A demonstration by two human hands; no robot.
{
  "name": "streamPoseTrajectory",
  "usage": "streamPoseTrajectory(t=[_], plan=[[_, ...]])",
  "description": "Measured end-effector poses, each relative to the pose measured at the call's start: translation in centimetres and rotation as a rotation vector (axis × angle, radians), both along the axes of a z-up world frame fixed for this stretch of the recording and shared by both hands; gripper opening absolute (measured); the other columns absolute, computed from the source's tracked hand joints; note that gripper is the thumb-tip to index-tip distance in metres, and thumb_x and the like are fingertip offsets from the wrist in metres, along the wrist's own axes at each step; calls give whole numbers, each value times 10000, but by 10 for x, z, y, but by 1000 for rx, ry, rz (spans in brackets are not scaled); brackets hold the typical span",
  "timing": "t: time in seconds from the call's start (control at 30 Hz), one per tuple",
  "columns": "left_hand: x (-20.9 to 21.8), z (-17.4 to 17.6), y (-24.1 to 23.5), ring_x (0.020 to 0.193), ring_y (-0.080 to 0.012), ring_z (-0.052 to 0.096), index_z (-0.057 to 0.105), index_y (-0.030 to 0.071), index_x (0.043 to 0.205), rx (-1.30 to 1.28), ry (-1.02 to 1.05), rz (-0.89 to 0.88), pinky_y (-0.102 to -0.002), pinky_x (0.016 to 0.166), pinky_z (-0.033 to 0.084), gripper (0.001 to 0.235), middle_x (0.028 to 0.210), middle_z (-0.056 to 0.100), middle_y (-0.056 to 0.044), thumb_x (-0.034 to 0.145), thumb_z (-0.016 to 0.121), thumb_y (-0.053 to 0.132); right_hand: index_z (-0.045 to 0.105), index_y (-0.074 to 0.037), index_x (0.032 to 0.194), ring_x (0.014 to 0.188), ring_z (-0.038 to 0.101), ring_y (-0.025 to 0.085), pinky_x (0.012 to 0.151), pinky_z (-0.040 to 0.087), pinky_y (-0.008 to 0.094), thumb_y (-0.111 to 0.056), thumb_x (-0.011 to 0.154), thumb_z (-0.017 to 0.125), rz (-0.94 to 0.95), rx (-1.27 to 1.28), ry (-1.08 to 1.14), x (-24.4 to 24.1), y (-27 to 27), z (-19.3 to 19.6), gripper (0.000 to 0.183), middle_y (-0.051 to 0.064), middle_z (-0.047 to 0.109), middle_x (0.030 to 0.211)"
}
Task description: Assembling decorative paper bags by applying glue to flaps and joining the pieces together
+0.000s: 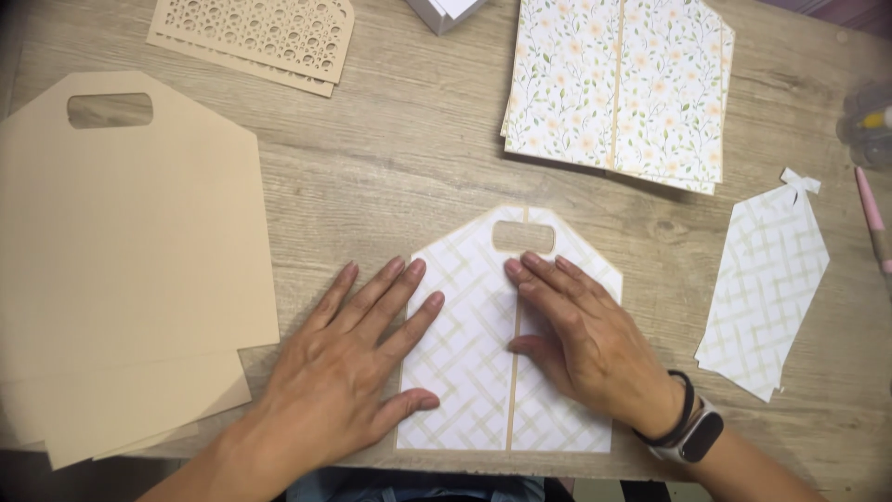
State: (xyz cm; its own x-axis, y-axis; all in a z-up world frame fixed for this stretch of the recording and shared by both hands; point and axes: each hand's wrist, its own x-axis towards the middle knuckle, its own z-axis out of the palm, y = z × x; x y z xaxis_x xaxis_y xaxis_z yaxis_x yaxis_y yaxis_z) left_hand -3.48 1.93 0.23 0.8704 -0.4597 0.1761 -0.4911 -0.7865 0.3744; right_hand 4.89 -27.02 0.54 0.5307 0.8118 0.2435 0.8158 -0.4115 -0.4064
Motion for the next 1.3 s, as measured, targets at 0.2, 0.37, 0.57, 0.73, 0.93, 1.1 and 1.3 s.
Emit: streamPoseTrajectory(t=[0.2, 0.37, 0.57, 0.73, 0.93, 1.1, 1.3], plan=[[10, -15, -23, 1566, -295, 249, 327, 46, 1587, 162, -104, -22, -454, 1290, 152, 964, 1677, 282, -191, 912, 534, 702, 434, 11, 1438, 1436, 534, 330, 1280, 324, 548, -220, 932, 752, -106, 42, 98, -2, 6, 0, 641, 124, 606, 1467], [18, -22, -29, 1584, -319, 195, 245, 80, 1623, 83, -80, -38, -430, 1301, 145, 890, 1698, 216, -188, 986, 501, 646, 236, 25, 1476, 1402, 581, 361, 1250, 425, 504, 21, 909, 738, -60, 232, 265, 7, 3, -4, 758, 255, 484, 1529], [24, -28, -28, 1553, -316, 229, 295, 103, 1603, 105, -47, -55, -457, 1272, 149, 809, 1675, 254, -182, 1004, 432, 630, 258, 9, 1471, 1315, 640, 330, 1125, 572, 412, 16, 951, 685, -143, 277, 252, 39, 7, 5, 673, 237, 580, 1393], [80, -8, -33, 1060, -351, 630, 633, 28, 1323, -141, -153, 26, -483, 866, 512, 346, 1224, 668, -177, 982, 571, 44, 299, -1, 1430, 1387, 592, 357, 1186, 516, 436, -94, 953, 750, -171, 276, 175, 37, 11, -3, 663, 196, 588, 1374], [155, -7, -54, 1029, -244, 624, 762, 191, 933, -289, 275, 215, -455, 938, 446, 240, 978, 740, -2, 796, 881, 348, 291, -28, 1448, 1340, 617, 305, 1166, 507, 410, -96, 914, 785, -236, 294, 222, 38, 7, -7, 730, 224, 634, 1336], [159, -10, -53, 959, -219, 622, 766, 207, 764, -341, 251, 191, -433, 916, 430, 153, 875, 770, 49, 775, 903, 273, 623, 5, 1264, 1086, 675, 336, 1003, 531, 442, -194, 1093, 357, 144, 121, 376, 11, 15, 16, 373, 177, 702, 1194], [157, -18, -52, 945, -195, 580, 771, 223, 808, -362, 240, 198, -423, 908, 378, 218, 885, 747, 69, 731, 929, 352, 418, 1, 1466, 1427, 571, 341, 1250, 404, 545, -268, 937, 840, 154, 136, 153, -23, 9, -2, 729, 151, 600, 1482]])
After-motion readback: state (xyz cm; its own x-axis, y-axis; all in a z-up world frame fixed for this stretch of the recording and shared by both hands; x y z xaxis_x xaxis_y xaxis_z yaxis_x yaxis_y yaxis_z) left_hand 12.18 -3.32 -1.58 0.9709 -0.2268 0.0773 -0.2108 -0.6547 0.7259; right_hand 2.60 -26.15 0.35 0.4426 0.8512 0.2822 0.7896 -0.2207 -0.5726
